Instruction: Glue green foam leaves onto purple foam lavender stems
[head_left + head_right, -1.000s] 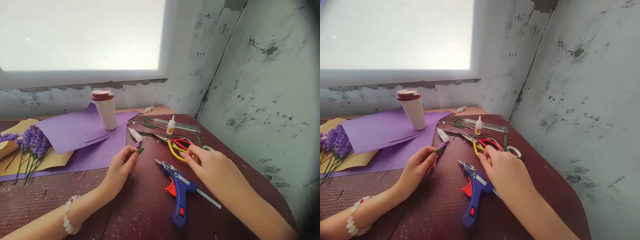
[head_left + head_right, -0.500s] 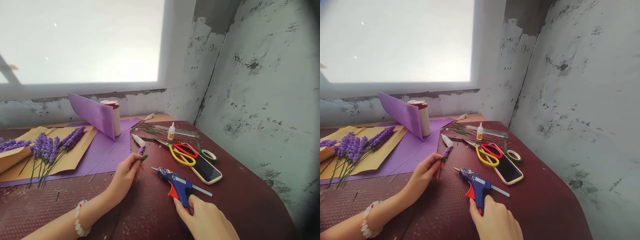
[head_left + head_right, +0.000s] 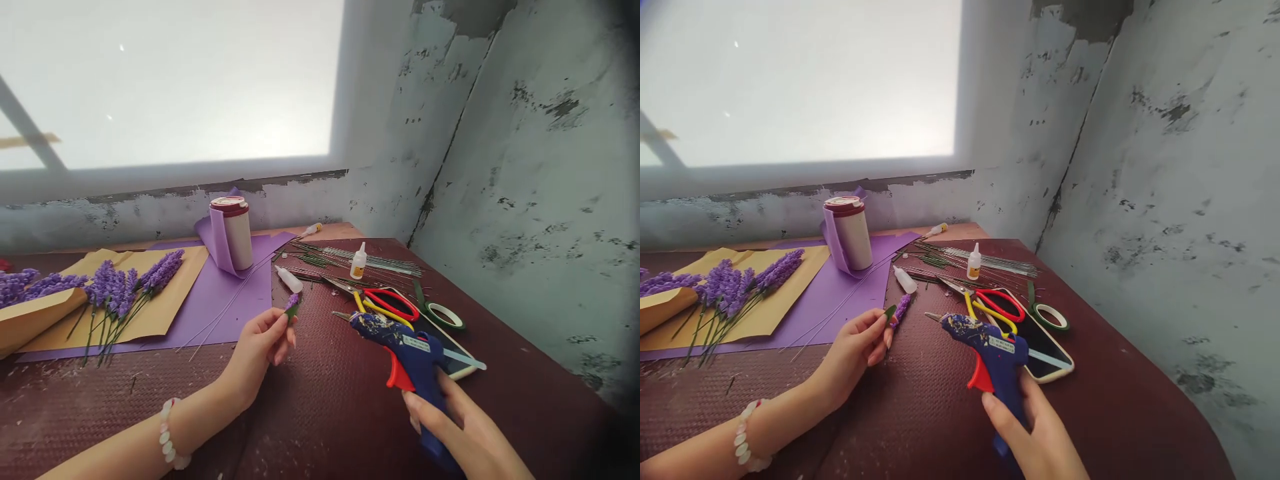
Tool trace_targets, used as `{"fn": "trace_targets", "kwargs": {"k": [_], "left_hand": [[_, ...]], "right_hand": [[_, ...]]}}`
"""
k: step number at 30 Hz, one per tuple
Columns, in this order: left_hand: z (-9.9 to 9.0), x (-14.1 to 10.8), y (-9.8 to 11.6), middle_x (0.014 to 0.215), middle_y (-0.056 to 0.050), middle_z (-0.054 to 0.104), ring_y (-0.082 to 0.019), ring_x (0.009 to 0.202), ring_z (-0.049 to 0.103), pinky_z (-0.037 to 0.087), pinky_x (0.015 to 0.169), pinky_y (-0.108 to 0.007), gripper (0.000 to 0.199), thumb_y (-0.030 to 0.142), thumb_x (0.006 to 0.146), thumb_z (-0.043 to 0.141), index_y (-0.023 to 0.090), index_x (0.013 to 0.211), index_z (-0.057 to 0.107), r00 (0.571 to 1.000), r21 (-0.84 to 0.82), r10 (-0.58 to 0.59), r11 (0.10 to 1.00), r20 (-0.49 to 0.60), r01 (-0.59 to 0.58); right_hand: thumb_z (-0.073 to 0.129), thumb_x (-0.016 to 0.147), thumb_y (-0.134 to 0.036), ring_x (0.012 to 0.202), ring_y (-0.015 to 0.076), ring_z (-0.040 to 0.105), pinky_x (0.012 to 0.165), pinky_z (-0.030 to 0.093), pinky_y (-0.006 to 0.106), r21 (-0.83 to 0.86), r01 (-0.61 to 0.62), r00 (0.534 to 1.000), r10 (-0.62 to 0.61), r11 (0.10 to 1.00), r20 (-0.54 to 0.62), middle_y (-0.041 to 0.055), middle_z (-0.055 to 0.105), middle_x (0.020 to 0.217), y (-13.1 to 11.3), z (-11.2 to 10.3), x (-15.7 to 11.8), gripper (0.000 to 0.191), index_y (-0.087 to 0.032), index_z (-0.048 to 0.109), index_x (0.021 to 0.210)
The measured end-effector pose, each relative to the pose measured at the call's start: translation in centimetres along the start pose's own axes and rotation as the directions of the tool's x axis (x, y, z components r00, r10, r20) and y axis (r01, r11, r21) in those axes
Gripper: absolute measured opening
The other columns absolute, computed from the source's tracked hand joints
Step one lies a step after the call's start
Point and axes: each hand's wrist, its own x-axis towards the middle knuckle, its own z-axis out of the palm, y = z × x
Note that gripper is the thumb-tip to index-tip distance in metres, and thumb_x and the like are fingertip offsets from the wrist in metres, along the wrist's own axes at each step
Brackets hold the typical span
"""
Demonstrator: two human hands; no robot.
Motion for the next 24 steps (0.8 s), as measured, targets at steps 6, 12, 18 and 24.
{"fn": "trace_targets", "kwargs": {"k": [6,12,18,24], "left_hand": [[0.3,-0.1,0.2,0.052,0.004,0.057,-0.004,0.032,0.032,0.020,0.039,-0.020,0.029,0.044,0.082,0.055,0.017,0.074,0.051,0.984,-0.015,-0.155,0.987,0.085,0.157],[0.5,-0.1,-0.2,0.048,0.003,0.058,-0.005,0.032,0.032,0.020,0.038,-0.020,0.027,0.043,0.081,0.054,0.017,0.073,0.051,0.985,0.161,-0.151,0.978,0.086,0.135],[0.7,-0.6,-0.3,0.049,0.004,0.058,-0.005,0.035,0.032,0.022,0.040,-0.020,0.026,0.040,0.085,0.051,0.018,0.073,0.051,0.991,0.292,-0.107,0.953,0.076,0.081],[0.6,-0.7,-0.4,0.049,0.003,0.058,-0.006,0.038,0.036,0.025,0.042,-0.020,0.027,0.042,0.087,0.048,0.018,0.075,0.051,0.988,0.239,-0.097,0.969,0.117,0.067]], "right_hand": [[0.055,0.081,-0.053,0.066,0.0189,0.061,0.068,0.052,0.031,0.146,0.144,0.978,-0.163,0.979,0.128,0.0050,0.067,0.076,-1.2,0.6,1.5,0.036,-0.020,0.060,0.094],[0.059,0.081,-0.047,0.045,0.0112,0.045,0.050,0.040,0.027,0.322,0.159,0.969,-0.210,0.933,0.132,-0.0042,0.051,0.057,-1.2,2.2,1.9,0.028,-0.021,0.051,0.083],[0.064,0.076,-0.052,0.035,0.0090,0.042,0.041,0.032,0.024,0.342,0.022,0.973,-0.098,0.939,0.208,-0.0081,0.041,0.045,-0.6,1.6,1.8,0.037,-0.020,0.046,0.072],[0.066,0.072,-0.054,0.031,0.0092,0.042,0.039,0.032,0.023,0.226,-0.012,0.956,-0.055,0.974,0.288,-0.0067,0.043,0.039,-0.4,1.6,1.9,0.039,-0.017,0.052,0.068]]}}
